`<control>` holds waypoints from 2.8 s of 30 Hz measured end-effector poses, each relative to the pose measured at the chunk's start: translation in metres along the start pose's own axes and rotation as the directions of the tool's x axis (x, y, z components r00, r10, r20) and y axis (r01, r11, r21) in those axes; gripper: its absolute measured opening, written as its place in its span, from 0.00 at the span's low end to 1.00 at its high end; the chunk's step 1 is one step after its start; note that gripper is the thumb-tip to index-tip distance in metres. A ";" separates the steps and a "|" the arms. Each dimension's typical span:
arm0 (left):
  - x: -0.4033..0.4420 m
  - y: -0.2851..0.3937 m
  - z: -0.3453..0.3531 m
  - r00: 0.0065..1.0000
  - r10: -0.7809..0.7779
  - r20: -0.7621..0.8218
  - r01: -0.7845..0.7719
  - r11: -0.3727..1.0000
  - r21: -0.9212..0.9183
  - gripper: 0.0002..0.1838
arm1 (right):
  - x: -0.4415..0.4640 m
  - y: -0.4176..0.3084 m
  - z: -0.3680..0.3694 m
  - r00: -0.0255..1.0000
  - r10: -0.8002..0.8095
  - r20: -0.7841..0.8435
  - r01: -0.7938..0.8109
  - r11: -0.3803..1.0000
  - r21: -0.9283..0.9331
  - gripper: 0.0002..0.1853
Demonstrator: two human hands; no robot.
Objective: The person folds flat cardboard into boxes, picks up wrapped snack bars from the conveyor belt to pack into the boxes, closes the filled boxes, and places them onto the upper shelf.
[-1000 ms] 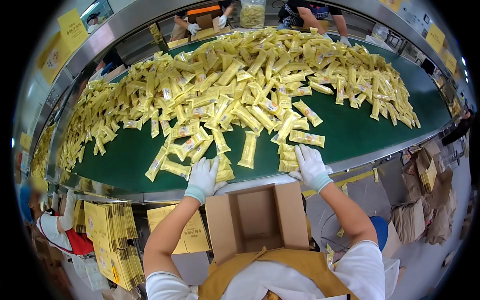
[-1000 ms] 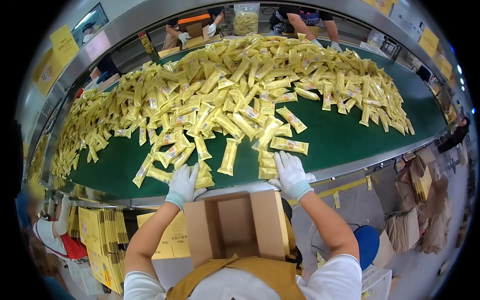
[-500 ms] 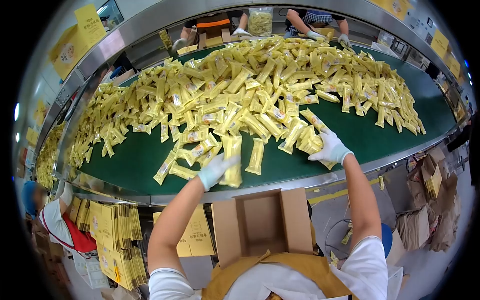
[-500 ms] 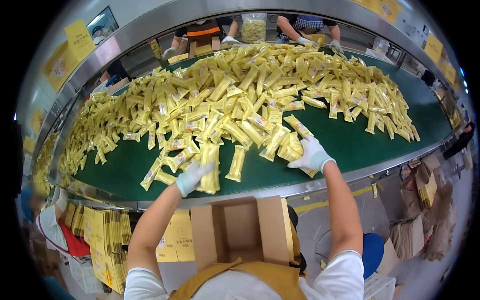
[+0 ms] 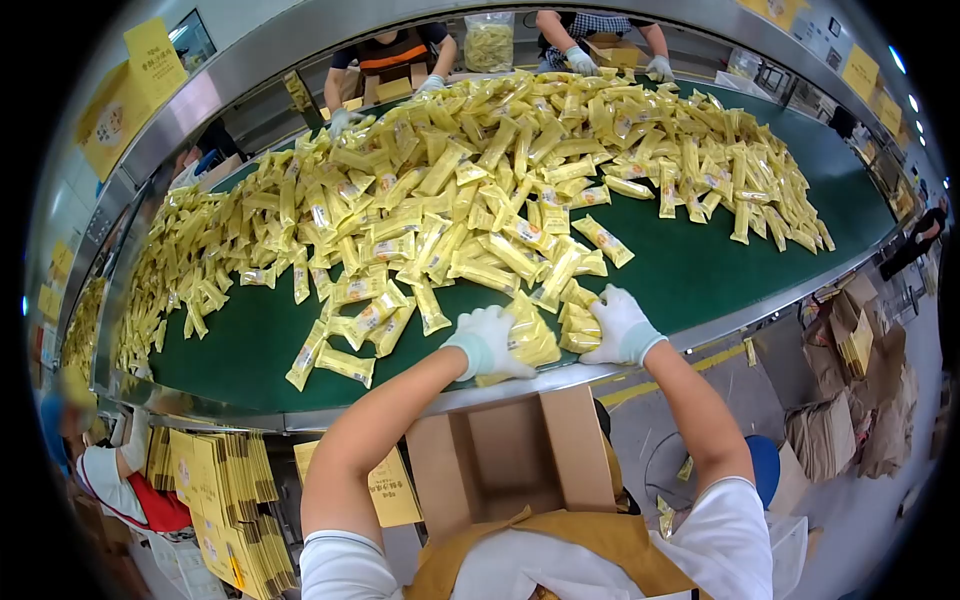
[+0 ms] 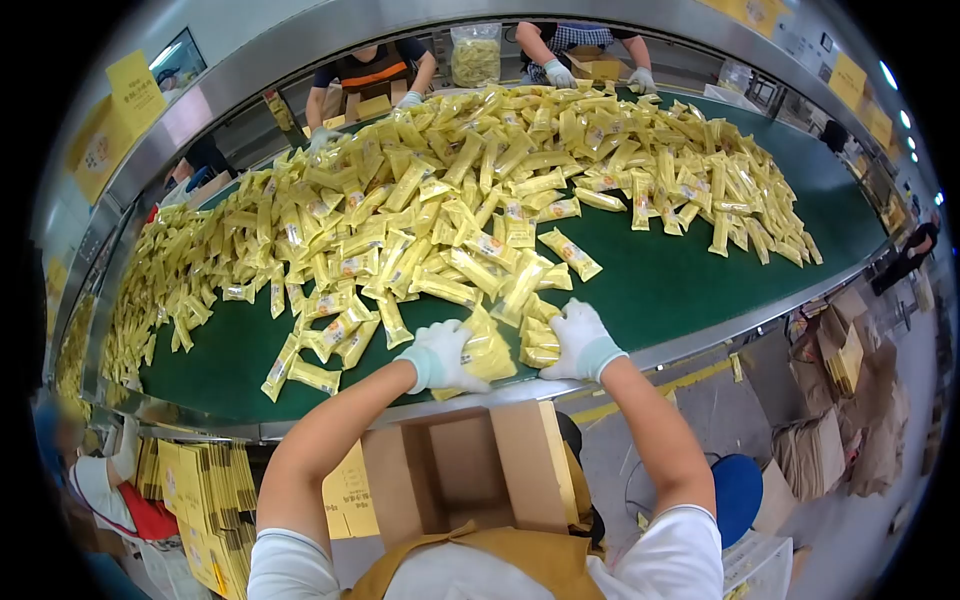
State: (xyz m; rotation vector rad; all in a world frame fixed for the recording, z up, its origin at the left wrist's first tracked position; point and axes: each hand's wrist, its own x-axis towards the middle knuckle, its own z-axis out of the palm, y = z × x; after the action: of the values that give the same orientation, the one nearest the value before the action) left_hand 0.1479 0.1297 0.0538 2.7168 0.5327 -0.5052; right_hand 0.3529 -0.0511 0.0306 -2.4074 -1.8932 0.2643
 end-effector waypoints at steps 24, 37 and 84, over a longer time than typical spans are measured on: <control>-0.103 -0.113 0.050 0.747 -0.295 -0.596 -0.253 0.703 -0.665 0.69 | -0.072 -0.093 -0.110 0.981 -0.152 -0.124 0.147 0.155 0.977 0.55; -0.180 0.030 0.014 0.802 0.209 -0.559 -0.596 0.314 -0.739 0.45 | -0.066 -0.226 0.010 0.509 -0.485 0.711 0.678 0.735 0.017 0.32; -0.070 -0.161 0.066 0.454 -0.729 -0.513 0.608 0.674 -0.419 0.38 | 0.138 0.005 0.046 0.925 0.356 -0.130 -0.290 0.886 0.362 0.46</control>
State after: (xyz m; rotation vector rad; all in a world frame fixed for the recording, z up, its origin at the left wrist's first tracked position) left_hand 0.0026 0.2249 -0.0155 2.3243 1.8016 0.3832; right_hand 0.3810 0.0793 -0.0284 -2.3943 -1.2391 0.3279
